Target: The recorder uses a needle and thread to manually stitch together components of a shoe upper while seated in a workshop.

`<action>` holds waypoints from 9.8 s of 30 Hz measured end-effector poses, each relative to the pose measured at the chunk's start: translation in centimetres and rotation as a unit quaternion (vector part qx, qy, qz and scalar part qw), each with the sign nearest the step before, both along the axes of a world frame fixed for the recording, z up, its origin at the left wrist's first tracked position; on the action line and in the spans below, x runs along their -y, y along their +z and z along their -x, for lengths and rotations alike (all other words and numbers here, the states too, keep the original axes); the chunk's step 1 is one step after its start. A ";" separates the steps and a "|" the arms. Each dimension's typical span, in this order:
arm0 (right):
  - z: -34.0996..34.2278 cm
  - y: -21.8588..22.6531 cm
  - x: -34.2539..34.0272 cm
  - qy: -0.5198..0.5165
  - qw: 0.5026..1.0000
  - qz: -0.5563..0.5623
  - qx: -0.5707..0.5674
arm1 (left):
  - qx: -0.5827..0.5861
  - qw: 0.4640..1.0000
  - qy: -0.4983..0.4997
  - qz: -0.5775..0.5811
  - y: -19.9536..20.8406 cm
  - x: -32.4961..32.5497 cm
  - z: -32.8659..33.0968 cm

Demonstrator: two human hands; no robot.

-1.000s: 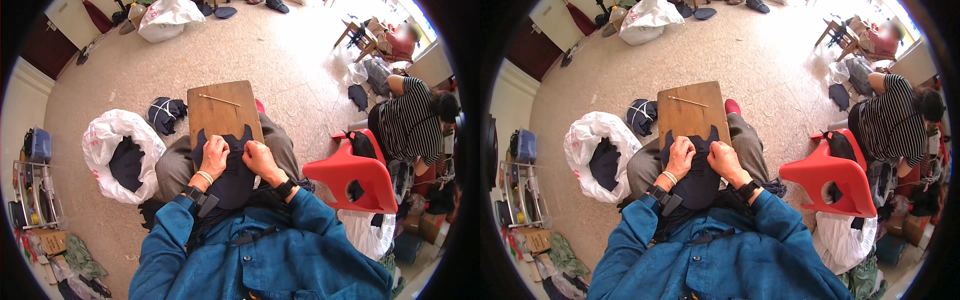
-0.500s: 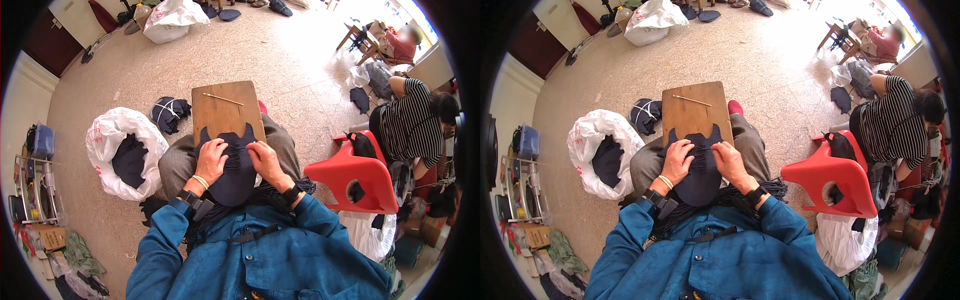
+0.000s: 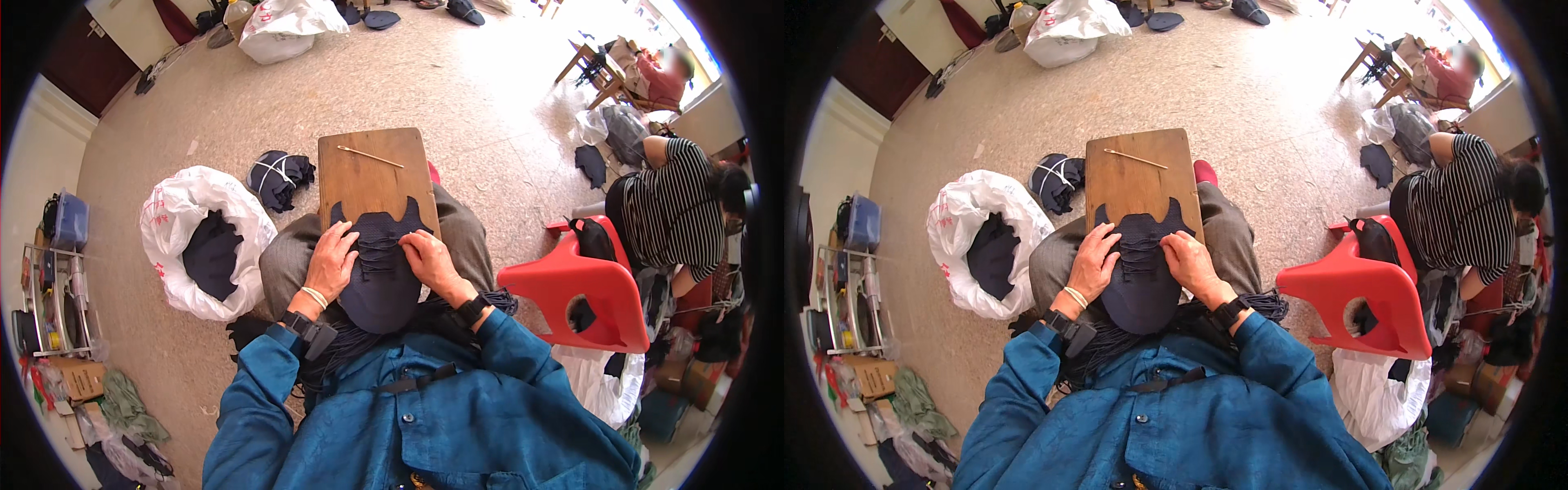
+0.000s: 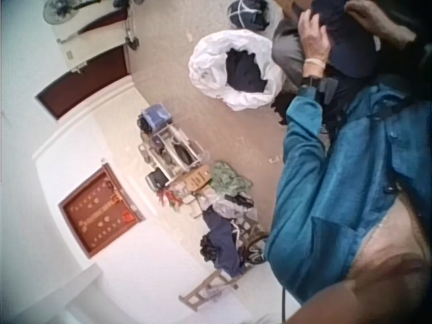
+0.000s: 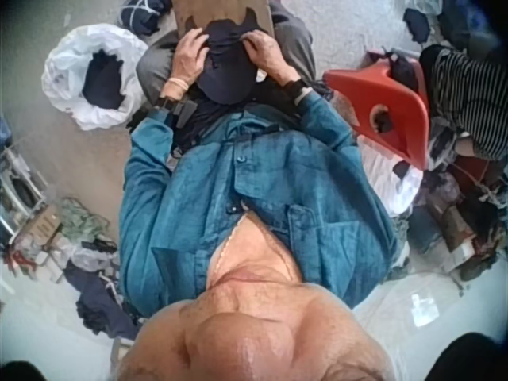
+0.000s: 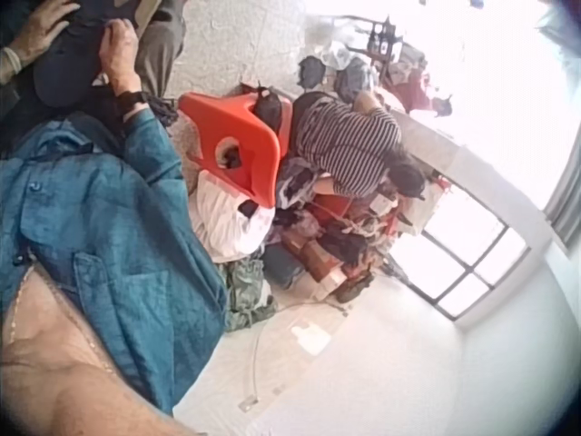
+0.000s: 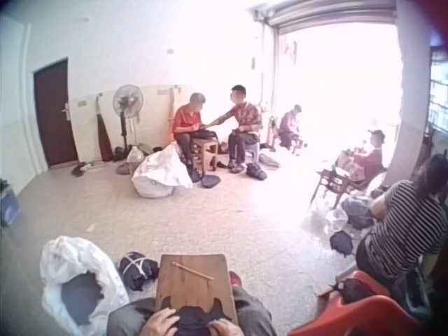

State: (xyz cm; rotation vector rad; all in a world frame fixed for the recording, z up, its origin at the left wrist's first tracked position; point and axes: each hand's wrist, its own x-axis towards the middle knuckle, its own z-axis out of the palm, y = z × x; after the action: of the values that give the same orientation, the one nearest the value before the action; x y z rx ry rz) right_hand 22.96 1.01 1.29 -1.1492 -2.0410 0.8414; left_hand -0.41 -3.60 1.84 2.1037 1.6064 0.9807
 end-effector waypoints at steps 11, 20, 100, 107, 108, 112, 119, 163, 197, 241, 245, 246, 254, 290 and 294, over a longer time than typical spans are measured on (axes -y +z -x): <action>0.2 0.1 0.2 -0.018 1.000 -0.003 0.007 | -0.002 0.999 0.011 0.043 0.5 -2.1 -0.6; 0.4 0.6 0.4 -0.029 1.000 -0.005 -0.008 | -0.067 0.994 -0.082 -0.027 0.7 -2.1 0.3; 2.1 -0.4 -1.8 -0.048 0.996 0.050 -0.051 | -0.074 0.997 -0.018 -0.002 1.4 -2.0 1.4; 2.1 -0.4 -1.8 -0.059 0.996 0.041 -0.061 | -0.099 0.991 -0.047 0.077 1.1 -2.7 0.7; 2.1 -0.5 -1.7 -0.053 0.996 0.038 -0.060 | -0.127 0.987 -0.042 0.092 1.0 -2.7 0.6; 2.9 -0.8 -0.9 -0.074 0.996 0.019 -0.039 | -0.151 0.970 0.022 0.190 0.8 -3.3 -0.3; 3.1 0.0 -1.2 -0.101 0.994 -0.009 -0.048 | -0.099 0.943 0.015 0.317 1.3 -4.6 0.6; 7.5 -0.3 -2.6 0.147 0.988 -0.022 -0.048 | 0.042 0.997 0.058 0.011 -2.9 -0.9 0.8; 1.6 0.2 -0.5 0.085 0.996 -0.034 0.022 | 0.022 0.996 0.082 -0.005 0.4 2.2 -1.3; 0.7 -0.3 1.2 0.052 0.998 0.025 -0.013 | 0.068 0.996 0.049 -0.008 -0.6 3.4 -0.1; 0.7 -0.2 1.4 0.044 0.999 0.028 0.000 | 0.059 0.997 0.044 -0.025 -0.5 3.7 -0.1; 0.7 -0.1 1.4 0.041 0.999 0.024 -0.007 | 0.063 0.997 0.043 -0.031 -0.5 3.8 -0.1; 0.6 0.1 1.2 0.043 0.997 0.053 -0.022 | 0.024 0.999 0.027 -0.019 0.1 3.8 -0.3; 1.6 6.2 4.7 0.116 0.992 0.016 -0.039 | 0.771 0.512 0.109 0.362 1.0 6.1 -4.0; 1.0 4.3 3.4 0.058 0.998 -0.014 -0.028 | 0.695 0.608 0.087 0.374 2.8 4.0 -2.9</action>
State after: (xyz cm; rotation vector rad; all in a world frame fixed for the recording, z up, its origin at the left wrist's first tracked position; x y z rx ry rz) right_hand 21.94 -2.37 5.63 -0.9884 -2.0825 0.8898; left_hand 2.48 -7.63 4.61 0.2209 0.9328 1.1512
